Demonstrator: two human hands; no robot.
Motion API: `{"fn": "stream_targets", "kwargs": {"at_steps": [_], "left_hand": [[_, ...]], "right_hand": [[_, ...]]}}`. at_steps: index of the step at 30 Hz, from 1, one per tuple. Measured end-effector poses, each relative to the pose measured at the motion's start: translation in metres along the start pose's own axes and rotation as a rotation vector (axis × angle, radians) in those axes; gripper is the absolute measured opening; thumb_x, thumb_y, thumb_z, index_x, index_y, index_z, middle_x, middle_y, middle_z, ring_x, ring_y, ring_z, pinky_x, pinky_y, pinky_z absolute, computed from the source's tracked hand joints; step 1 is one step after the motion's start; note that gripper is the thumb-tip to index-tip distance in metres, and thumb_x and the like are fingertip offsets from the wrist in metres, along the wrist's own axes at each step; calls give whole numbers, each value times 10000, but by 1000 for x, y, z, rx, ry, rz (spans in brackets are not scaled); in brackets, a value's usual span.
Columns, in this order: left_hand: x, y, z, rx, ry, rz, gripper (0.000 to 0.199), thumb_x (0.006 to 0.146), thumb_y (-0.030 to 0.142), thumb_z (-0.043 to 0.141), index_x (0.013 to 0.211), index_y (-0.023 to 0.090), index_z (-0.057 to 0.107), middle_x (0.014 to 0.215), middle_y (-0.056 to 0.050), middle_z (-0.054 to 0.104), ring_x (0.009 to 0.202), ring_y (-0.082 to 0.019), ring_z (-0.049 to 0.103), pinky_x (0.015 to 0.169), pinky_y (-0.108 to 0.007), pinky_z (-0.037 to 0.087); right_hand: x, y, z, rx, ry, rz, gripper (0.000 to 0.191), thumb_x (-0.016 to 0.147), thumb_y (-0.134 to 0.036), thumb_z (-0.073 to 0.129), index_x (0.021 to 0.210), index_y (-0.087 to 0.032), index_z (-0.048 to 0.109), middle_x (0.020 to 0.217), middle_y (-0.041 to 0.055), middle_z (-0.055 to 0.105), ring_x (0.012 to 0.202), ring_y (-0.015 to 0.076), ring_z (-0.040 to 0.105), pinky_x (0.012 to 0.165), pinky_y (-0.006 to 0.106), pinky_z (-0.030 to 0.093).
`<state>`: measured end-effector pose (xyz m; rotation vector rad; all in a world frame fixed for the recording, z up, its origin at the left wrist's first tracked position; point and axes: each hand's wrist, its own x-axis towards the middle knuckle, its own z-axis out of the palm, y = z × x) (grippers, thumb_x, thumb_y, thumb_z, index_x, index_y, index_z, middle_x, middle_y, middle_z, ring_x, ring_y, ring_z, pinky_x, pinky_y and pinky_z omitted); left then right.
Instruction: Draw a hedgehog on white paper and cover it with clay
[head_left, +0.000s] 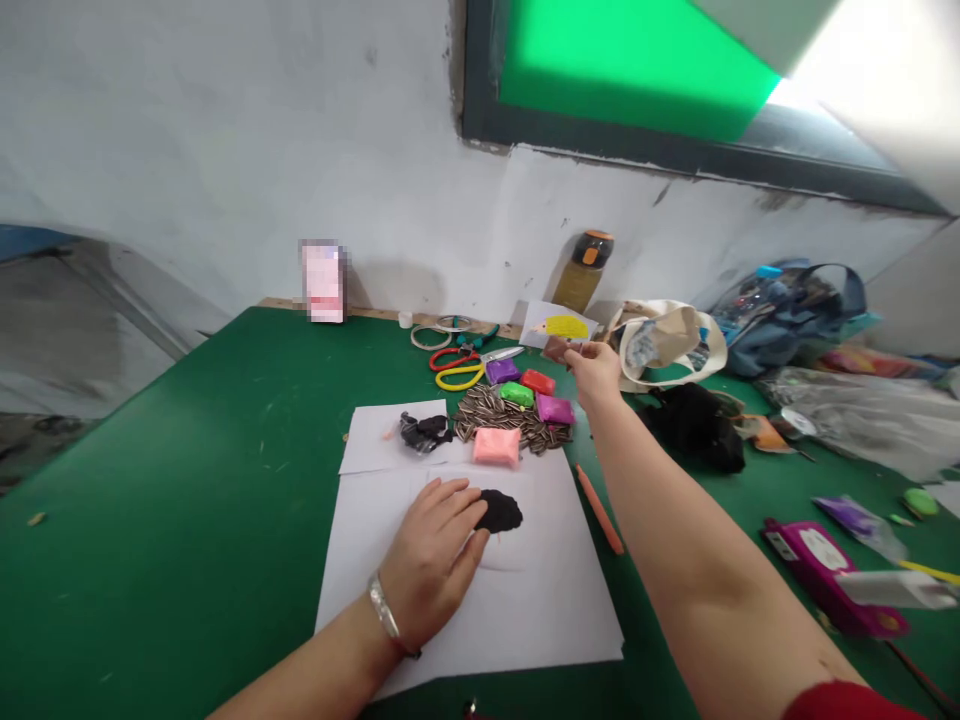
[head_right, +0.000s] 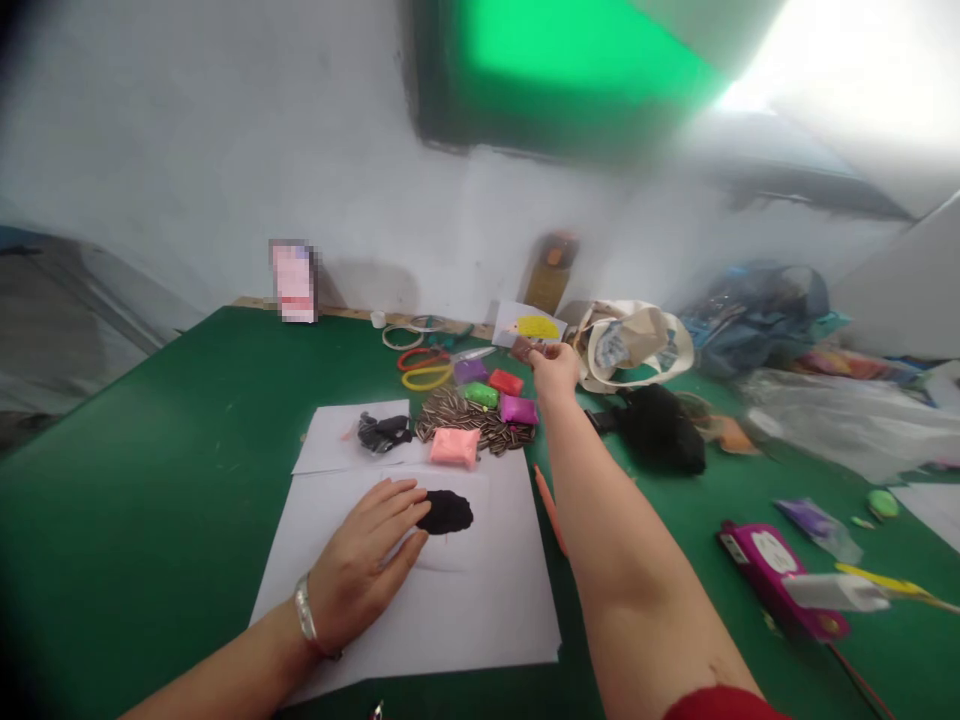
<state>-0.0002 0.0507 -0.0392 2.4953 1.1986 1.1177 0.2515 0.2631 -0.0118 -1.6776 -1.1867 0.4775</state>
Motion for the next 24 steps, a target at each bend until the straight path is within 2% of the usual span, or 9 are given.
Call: {"fn": "stream_targets", "kwargs": {"at_steps": [3,5,8,11,13,15,17,20,24], "left_hand": [[10,-2,-8,-97,110,-77,330,849,166,568,1178,181,592,1198,-102,627,1165,-246,542,1023,-471,420],[20,-4,-14,-208,148,-305,385,854,256,587,1232,193,555,1278,-109,576,1192,-260,524,1020,-479,418],[38,-6,-19,-549,116,-647,691,800,385,648,1393,179,359,1388,-157,459,1236,-295,484,950,-458,479],[50,-4,-20,-894,39,-854,735,740,386,717,1352,161,375,1164,-154,620,1005,-278,643,835,-455,538],[53,-2,-17,-1038,11,-948,566,709,373,754,1169,147,512,927,-84,679,794,-225,691,747,-422,568],[53,-1,-14,-1097,42,-989,443,677,352,786,1000,142,567,812,-37,667,704,-184,684,691,-368,576],[52,-1,-10,-1116,75,-1002,409,656,332,804,939,141,578,794,-23,659,688,-164,676,659,-324,574],[52,-4,-6,-1139,78,-1027,415,639,321,818,932,143,584,781,-14,658,670,-146,668,626,-287,566],[56,-7,-3,-1223,85,-1077,461,583,331,852,912,151,584,772,-7,661,656,-144,664,586,-262,555]], "right_hand": [[-39,-16,-15,112,-44,-31,195,745,-267,595,893,-141,580,680,-12,590,539,96,505,508,220,407],[-79,-25,-19,294,-204,-55,197,708,-269,637,865,-169,574,651,-43,570,503,78,469,487,210,377],[-140,-36,-20,508,-485,33,188,695,-280,679,819,-179,581,630,-46,562,520,82,476,485,209,356],[-181,-41,-20,634,-639,169,185,684,-275,699,808,-178,601,657,-30,595,546,88,495,495,211,354],[-192,-40,-22,678,-695,215,178,699,-278,689,830,-170,635,647,-24,594,543,89,491,500,217,356],[-194,-36,-25,691,-696,253,215,711,-288,683,890,-171,660,643,-23,591,537,89,485,497,220,354],[-192,-31,-28,676,-701,286,219,716,-299,684,891,-168,673,626,-24,579,517,84,465,480,217,334],[-189,-23,-29,638,-753,293,170,739,-319,667,753,-149,670,546,-27,534,484,78,432,462,216,298],[-186,-20,-27,708,-793,316,219,767,-336,648,654,-153,607,543,-19,533,495,79,442,485,219,319]]}}
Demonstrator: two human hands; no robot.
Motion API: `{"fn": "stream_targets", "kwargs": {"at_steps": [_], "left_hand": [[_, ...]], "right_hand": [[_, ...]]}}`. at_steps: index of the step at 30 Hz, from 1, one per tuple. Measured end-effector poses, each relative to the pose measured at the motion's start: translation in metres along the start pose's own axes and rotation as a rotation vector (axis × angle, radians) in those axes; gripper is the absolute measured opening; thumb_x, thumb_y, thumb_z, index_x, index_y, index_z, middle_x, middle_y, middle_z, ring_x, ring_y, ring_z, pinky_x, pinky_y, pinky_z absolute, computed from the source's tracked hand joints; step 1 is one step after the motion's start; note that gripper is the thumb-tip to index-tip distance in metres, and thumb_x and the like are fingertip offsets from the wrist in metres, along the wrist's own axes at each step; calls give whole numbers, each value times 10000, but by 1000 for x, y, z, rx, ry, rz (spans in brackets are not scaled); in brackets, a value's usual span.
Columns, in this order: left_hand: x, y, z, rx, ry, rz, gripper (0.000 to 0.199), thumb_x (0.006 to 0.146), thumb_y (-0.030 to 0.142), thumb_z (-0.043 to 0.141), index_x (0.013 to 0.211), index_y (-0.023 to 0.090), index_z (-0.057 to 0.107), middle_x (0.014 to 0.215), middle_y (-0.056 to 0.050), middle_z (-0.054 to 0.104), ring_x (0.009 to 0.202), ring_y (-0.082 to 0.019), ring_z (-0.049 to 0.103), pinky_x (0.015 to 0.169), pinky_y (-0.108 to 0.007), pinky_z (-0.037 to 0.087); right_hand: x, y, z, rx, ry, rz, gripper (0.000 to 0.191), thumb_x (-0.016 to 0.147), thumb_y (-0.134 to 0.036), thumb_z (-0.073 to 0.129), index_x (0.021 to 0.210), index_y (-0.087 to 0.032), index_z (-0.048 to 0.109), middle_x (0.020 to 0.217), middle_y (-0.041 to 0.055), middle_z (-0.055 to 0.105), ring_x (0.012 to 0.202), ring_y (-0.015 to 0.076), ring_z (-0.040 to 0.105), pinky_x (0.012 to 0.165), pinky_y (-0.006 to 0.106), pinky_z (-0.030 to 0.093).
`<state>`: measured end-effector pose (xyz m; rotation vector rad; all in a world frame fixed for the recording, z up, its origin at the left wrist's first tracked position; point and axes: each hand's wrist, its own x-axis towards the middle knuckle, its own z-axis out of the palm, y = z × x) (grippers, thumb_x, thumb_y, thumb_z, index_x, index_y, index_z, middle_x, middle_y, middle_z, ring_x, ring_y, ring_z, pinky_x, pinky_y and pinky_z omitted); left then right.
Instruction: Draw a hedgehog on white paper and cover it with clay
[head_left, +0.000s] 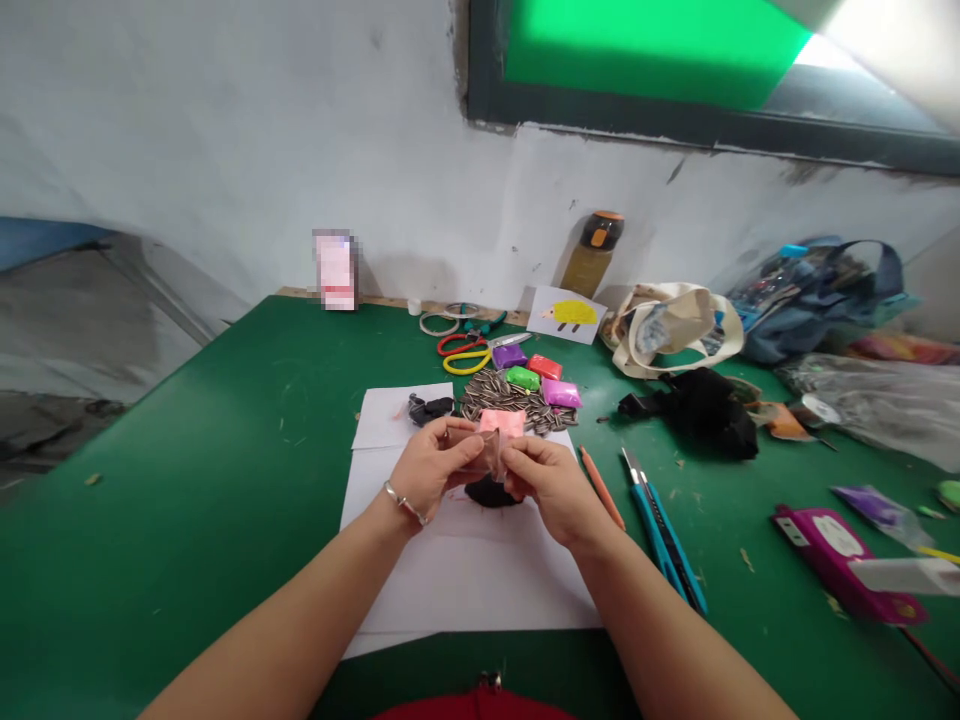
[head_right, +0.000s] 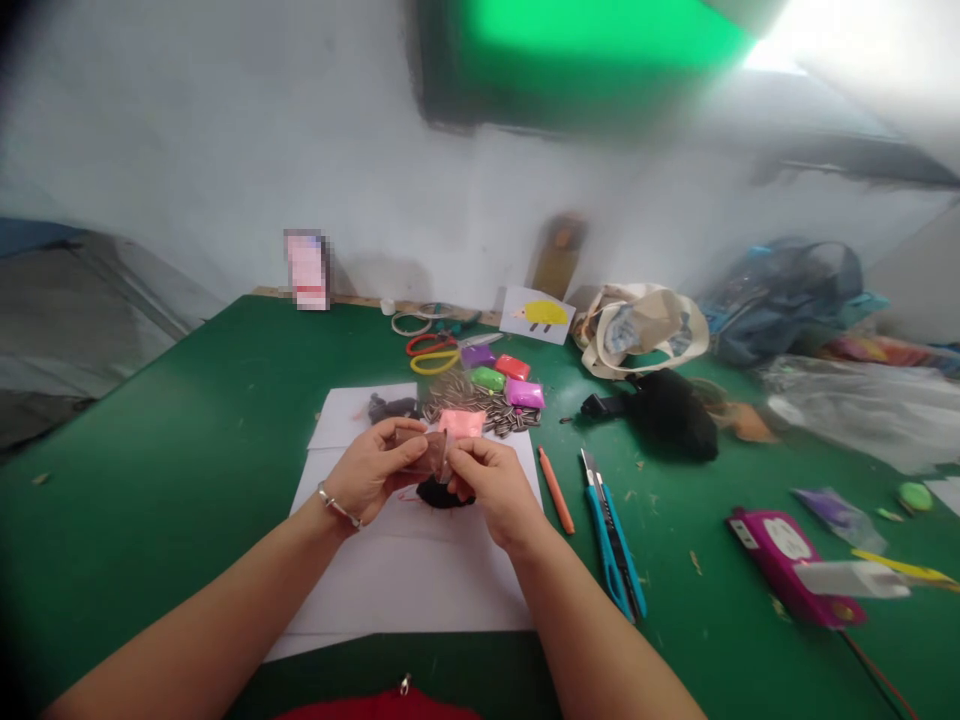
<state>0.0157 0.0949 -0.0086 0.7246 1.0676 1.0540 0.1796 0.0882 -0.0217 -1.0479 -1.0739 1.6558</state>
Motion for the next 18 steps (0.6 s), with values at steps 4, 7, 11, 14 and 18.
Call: {"fn": "stream_targets", "kwargs": {"at_steps": [4,7,11,14,18], "left_hand": [[4,2,3,-28,-9,-9,482,563,324,865,920,151,592,781,-11,663,670,-148,662,589,-265,554],[8,3,3,-14,13,1,477,567,311,865,924,149,593,783,-11,662,680,-147,661,600,-266,554],[11,1,3,-3,-6,-5,483,577,308,861,938,149,584,794,-20,674,690,-157,669,626,-290,562],[9,-1,4,-16,-23,-19,493,579,302,861,953,151,577,813,-25,687,698,-154,674,632,-282,564],[6,-5,4,-32,-56,-28,518,582,301,860,979,153,563,823,-34,701,699,-160,684,642,-282,565]], "right_hand": [[1,-5,-4,83,-59,24,230,785,-354,630,666,-166,572,600,-14,543,536,88,469,495,217,337],[1,-9,-9,-62,-66,61,170,779,-320,622,712,-164,620,611,-6,556,550,95,482,478,212,320],[1,-10,-12,-194,-69,59,166,768,-279,592,681,-146,642,549,-17,524,495,79,436,459,215,269],[1,-7,-13,-170,-18,71,164,749,-262,584,631,-149,596,547,-23,522,471,68,407,452,217,242],[2,-5,-15,-140,-42,98,134,728,-228,583,620,-159,544,524,-53,450,462,57,353,448,212,211]]}}
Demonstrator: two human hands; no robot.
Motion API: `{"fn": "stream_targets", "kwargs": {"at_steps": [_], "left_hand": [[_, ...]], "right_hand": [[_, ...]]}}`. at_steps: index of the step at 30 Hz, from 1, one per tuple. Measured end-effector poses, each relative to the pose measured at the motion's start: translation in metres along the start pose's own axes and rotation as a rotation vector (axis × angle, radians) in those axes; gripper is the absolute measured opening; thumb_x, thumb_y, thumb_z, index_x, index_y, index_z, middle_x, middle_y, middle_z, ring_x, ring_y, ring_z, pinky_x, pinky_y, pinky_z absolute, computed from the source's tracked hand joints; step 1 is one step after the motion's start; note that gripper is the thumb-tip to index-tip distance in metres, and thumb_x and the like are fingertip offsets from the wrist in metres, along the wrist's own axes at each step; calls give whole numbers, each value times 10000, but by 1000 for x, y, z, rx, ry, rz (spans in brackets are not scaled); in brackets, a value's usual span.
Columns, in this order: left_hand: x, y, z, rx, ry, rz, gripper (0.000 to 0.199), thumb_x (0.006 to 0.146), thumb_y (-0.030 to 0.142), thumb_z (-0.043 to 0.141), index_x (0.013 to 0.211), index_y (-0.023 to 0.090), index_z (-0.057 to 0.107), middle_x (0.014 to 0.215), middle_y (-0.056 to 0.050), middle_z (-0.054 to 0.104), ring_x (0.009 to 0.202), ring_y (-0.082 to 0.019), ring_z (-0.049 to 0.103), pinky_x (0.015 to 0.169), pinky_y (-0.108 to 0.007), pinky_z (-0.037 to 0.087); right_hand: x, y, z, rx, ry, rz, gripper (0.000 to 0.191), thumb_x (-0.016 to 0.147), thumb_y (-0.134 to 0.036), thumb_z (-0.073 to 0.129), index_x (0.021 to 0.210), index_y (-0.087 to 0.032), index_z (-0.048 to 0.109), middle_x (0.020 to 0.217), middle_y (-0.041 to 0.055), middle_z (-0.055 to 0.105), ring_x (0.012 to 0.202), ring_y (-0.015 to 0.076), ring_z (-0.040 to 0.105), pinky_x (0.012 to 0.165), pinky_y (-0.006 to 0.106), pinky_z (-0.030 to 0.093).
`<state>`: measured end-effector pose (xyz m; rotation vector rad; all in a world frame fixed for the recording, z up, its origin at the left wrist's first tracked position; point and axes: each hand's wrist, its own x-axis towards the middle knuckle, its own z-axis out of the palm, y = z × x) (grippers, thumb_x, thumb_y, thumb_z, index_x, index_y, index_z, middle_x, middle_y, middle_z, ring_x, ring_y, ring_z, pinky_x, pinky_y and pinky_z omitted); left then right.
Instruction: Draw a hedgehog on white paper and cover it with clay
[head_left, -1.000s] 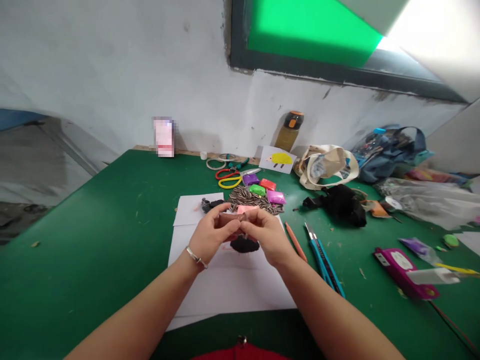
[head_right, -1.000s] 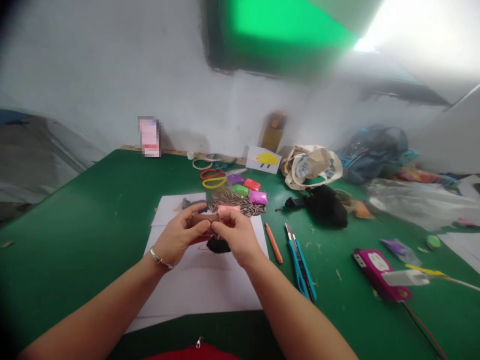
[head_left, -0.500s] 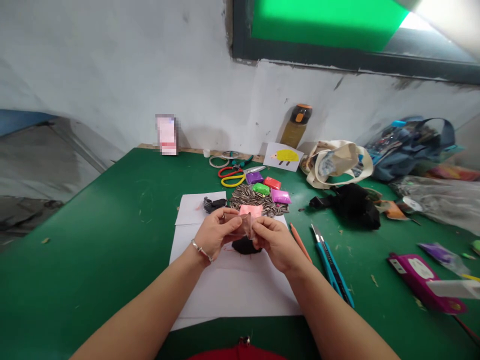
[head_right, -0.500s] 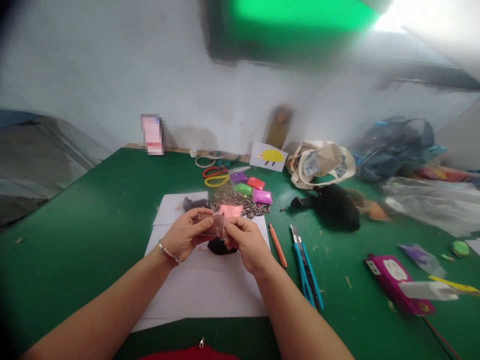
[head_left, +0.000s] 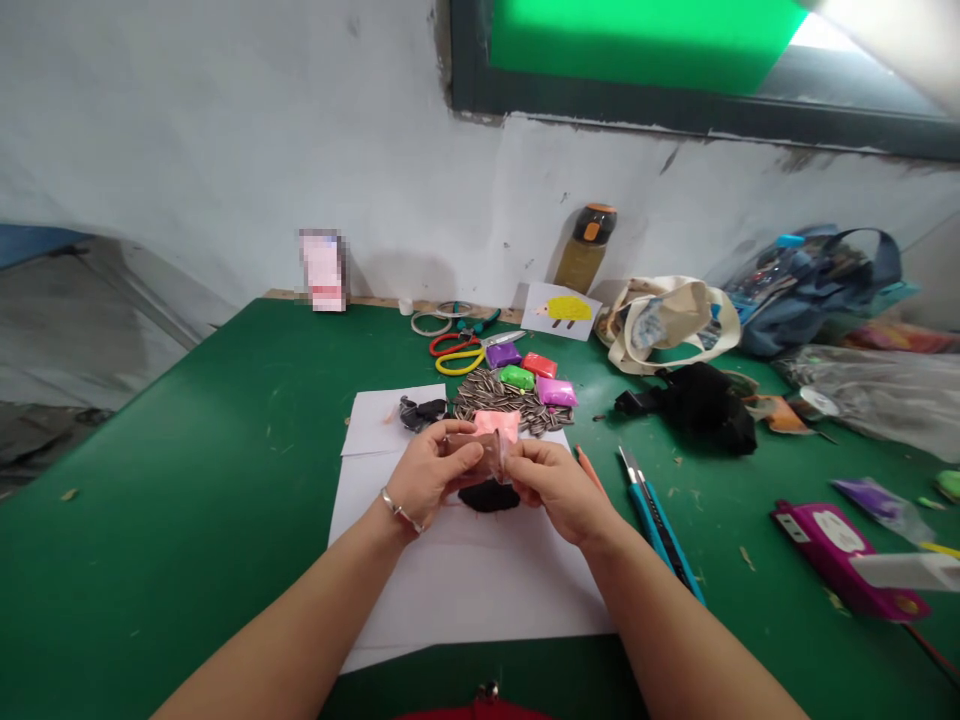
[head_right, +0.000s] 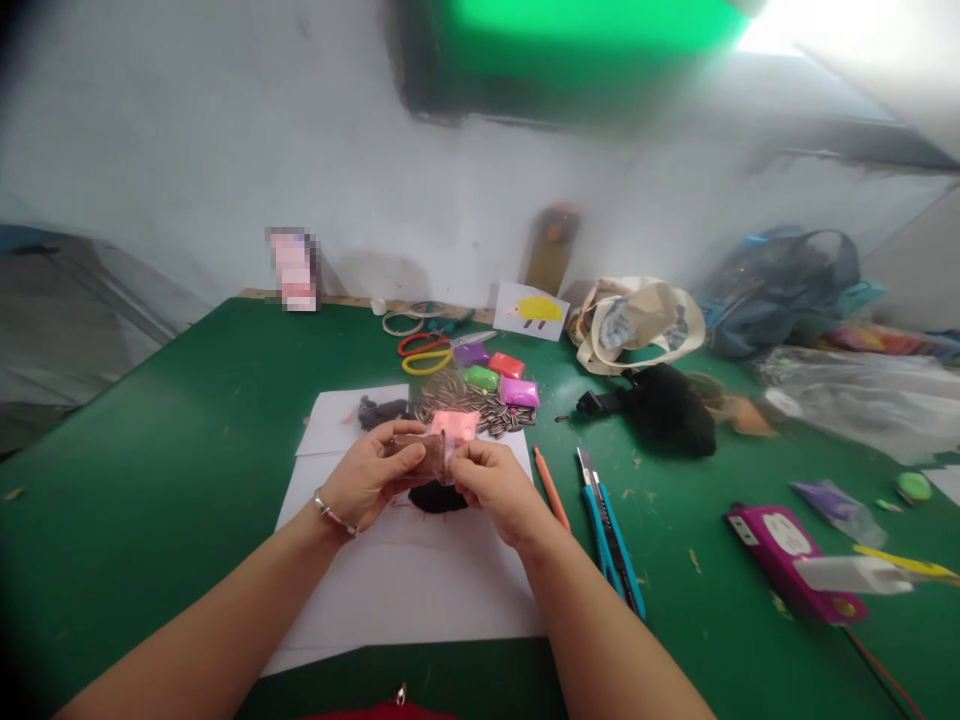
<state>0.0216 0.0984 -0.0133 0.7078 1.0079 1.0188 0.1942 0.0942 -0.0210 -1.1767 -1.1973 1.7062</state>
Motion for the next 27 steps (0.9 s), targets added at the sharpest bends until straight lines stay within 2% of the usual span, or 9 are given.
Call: {"fn": "stream_targets", "kwargs": {"at_steps": [4,9,14,19,21,24,27], "left_hand": [[-2,-2,-3,17,-21,5,495,601,277,851,984,149,563,801,-31,706,691,-159,688,661,-282,563],[-3,-4,-7,2,-90,-11,463,646,282,825,1006,153,562,802,-39,711,695,-178,697,674,-295,560],[-5,-5,-7,-11,-118,-31,472,662,278,816,1038,152,559,833,-51,705,680,-182,691,659,-311,560],[-4,-6,-5,-14,-114,-22,459,674,282,808,1044,158,565,857,-50,698,672,-160,679,631,-276,554],[-3,-6,-5,1,-93,-24,476,659,289,816,1042,160,564,866,-54,699,681,-168,684,643,-283,557],[-3,-7,-6,43,-59,-7,492,643,297,821,1037,168,558,876,-55,701,720,-192,693,681,-309,560],[-4,-8,-7,143,-64,36,493,674,326,790,1075,176,545,822,-43,698,707,-202,690,650,-311,553]], "right_hand": [[-1,-3,-1,-146,-79,-16,126,753,-233,574,665,-148,605,574,-41,471,495,61,367,468,214,235],[-1,-2,-4,-270,-67,-74,200,796,-252,527,646,-147,608,600,-15,533,528,81,408,498,225,280],[-2,1,3,-202,-50,-130,181,769,-260,570,621,-164,530,613,-22,514,593,98,432,554,229,317],[-2,1,10,-116,-46,-114,277,762,-283,586,567,-179,419,580,-48,412,567,85,358,537,228,281],[-2,1,9,-160,-23,-106,260,764,-287,587,575,-175,447,576,-50,407,563,85,357,533,226,278],[-3,-3,6,-297,-16,-102,188,777,-275,559,624,-167,541,603,-34,484,584,97,418,543,226,311],[-6,-6,4,-431,-29,-95,196,782,-222,497,608,-170,571,614,-17,541,593,108,461,544,228,332]]}}
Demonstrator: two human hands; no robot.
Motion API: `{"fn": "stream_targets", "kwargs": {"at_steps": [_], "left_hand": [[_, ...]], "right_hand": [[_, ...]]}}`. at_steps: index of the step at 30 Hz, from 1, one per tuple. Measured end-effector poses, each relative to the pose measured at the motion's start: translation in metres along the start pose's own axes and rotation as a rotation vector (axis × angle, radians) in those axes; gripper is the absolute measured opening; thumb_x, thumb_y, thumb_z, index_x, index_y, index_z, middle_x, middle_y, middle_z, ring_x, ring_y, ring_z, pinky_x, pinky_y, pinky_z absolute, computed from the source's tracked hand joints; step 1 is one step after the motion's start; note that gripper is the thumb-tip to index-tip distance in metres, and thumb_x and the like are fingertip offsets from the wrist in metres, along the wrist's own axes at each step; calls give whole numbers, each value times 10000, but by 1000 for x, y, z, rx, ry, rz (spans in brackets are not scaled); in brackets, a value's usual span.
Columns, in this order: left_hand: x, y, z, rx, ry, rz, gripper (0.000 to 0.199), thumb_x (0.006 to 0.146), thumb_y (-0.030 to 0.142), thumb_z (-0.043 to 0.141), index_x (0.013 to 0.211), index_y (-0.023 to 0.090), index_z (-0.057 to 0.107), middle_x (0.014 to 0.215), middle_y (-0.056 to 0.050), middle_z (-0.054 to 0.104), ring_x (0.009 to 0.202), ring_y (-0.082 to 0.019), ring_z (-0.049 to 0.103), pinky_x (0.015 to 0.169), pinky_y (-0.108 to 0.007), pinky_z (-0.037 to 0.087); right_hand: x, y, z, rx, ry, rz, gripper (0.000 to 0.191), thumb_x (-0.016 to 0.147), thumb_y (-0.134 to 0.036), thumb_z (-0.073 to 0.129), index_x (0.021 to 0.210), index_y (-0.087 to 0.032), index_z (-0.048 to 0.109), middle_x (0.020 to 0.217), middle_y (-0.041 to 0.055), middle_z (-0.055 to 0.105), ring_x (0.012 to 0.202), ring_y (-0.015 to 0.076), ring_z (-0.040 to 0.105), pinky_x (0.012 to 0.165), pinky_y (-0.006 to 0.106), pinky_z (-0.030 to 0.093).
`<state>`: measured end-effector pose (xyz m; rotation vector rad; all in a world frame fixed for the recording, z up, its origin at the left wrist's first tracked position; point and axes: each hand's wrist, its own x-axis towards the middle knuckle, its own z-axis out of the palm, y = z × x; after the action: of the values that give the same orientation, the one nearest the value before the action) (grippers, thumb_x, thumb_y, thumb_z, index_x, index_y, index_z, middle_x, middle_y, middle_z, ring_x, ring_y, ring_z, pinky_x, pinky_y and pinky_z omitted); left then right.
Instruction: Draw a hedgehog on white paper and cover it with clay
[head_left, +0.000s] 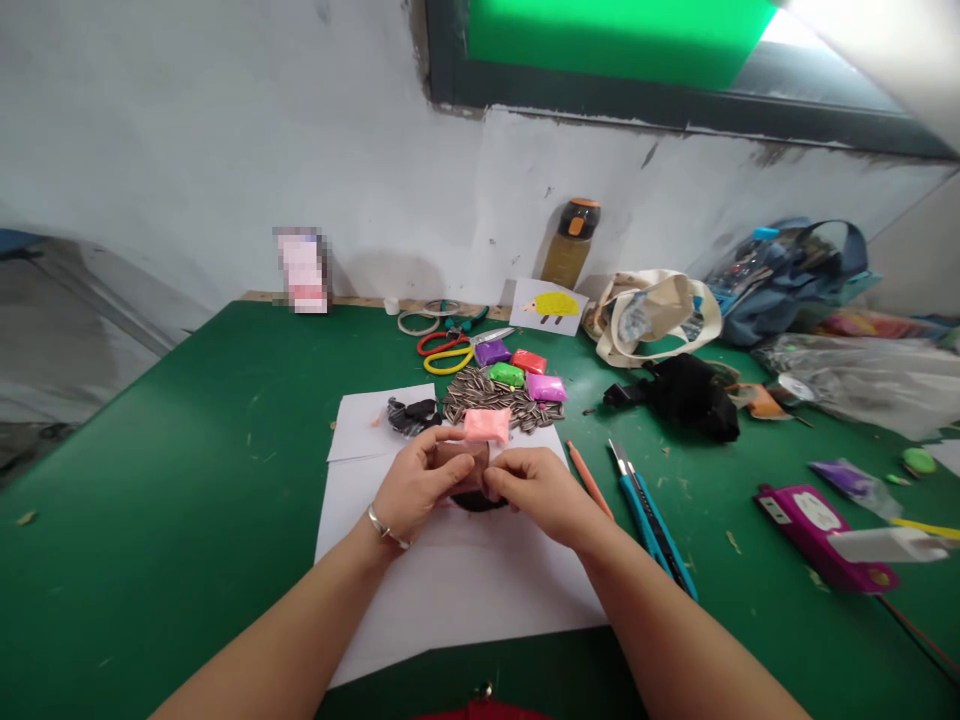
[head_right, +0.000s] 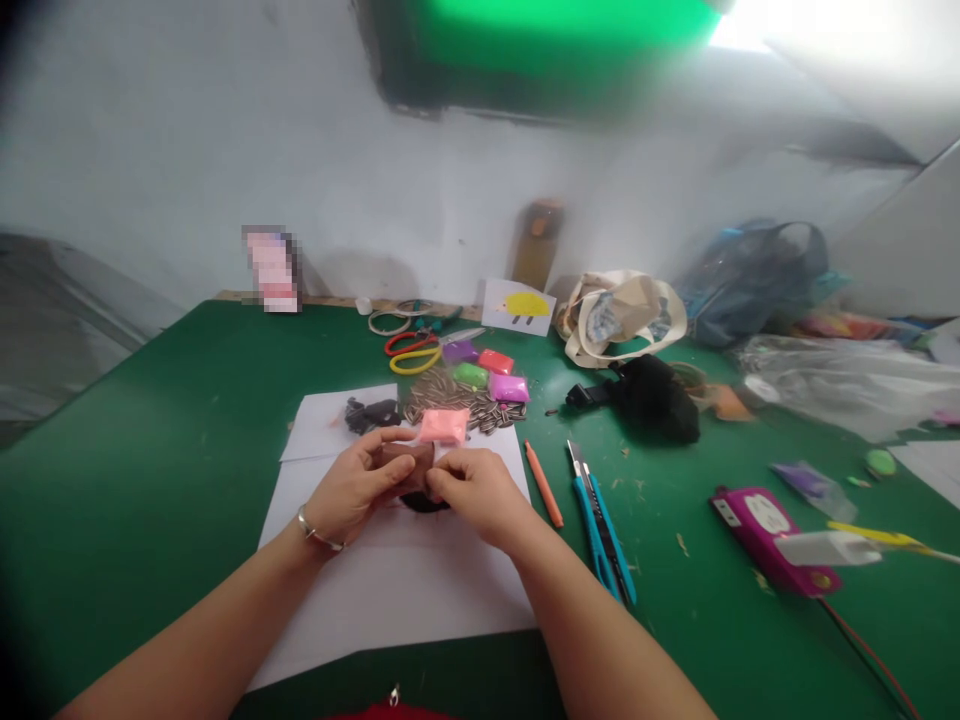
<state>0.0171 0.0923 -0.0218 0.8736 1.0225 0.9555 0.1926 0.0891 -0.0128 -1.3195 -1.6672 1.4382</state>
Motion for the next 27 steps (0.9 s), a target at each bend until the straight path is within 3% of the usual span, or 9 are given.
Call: {"fn": "stream_targets", "kwargs": {"at_steps": [2,4,7,10,12,15,17,22,27], "left_hand": [[-1,0,1,94,-3,32,522,710,345,754,1144,178,517,802,-44,695,708,-210,685,647,-325,550],[-4,0,2,206,49,118,556,738,346,725,1216,190,488,915,-75,694,826,-233,679,724,-360,547],[-10,0,5,453,201,401,522,741,314,721,1225,231,541,1228,-101,595,1150,-271,546,954,-415,452],[-18,2,10,674,189,615,308,760,277,704,1064,246,667,1237,-73,597,1217,-270,480,1073,-428,325],[-22,3,13,652,104,568,188,790,279,674,971,231,687,1112,-69,657,1081,-247,576,1003,-403,415],[-26,5,18,436,58,390,154,788,298,671,904,198,657,1041,-67,664,941,-218,636,823,-334,538],[-26,6,19,349,77,332,140,766,283,687,855,184,644,1029,-67,665,950,-216,637,813,-314,546],[-24,8,16,366,90,268,95,747,240,683,814,179,654,1010,-69,687,942,-223,651,797,-309,553],[-24,8,15,438,93,292,71,784,251,630,795,203,681,1025,-56,696,908,-224,666,740,-301,557]], "right_hand": [[-2,-1,-1,-71,29,5,210,773,-211,489,575,-175,549,589,-18,532,578,111,458,530,229,324],[-3,-1,0,-113,102,-10,213,770,-235,516,563,-185,512,564,-26,497,565,113,439,516,230,311],[-4,0,2,-88,196,-66,242,788,-280,535,569,-195,478,574,-24,490,575,120,442,522,232,325],[-6,-1,5,-67,223,-117,252,809,-292,537,581,-195,495,586,-16,513,580,123,459,531,231,341],[-7,-2,7,-96,188,-160,240,809,-286,558,592,-190,522,592,-16,533,580,119,471,535,226,347],[-9,-4,8,-138,88,-224,229,826,-292,571,625,-183,583,630,-13,576,602,115,502,554,219,364],[-10,-4,9,-139,31,-244,230,846,-291,556,654,-183,619,645,-13,588,617,114,516,569,217,376],[-9,-3,10,-122,-48,-216,257,877,-254,503,690,-189,667,644,-14,610,633,118,559,595,218,399],[-8,-1,11,-66,-65,-169,276,874,-249,481,676,-184,661,644,-11,607,631,119,561,592,223,412]]}}
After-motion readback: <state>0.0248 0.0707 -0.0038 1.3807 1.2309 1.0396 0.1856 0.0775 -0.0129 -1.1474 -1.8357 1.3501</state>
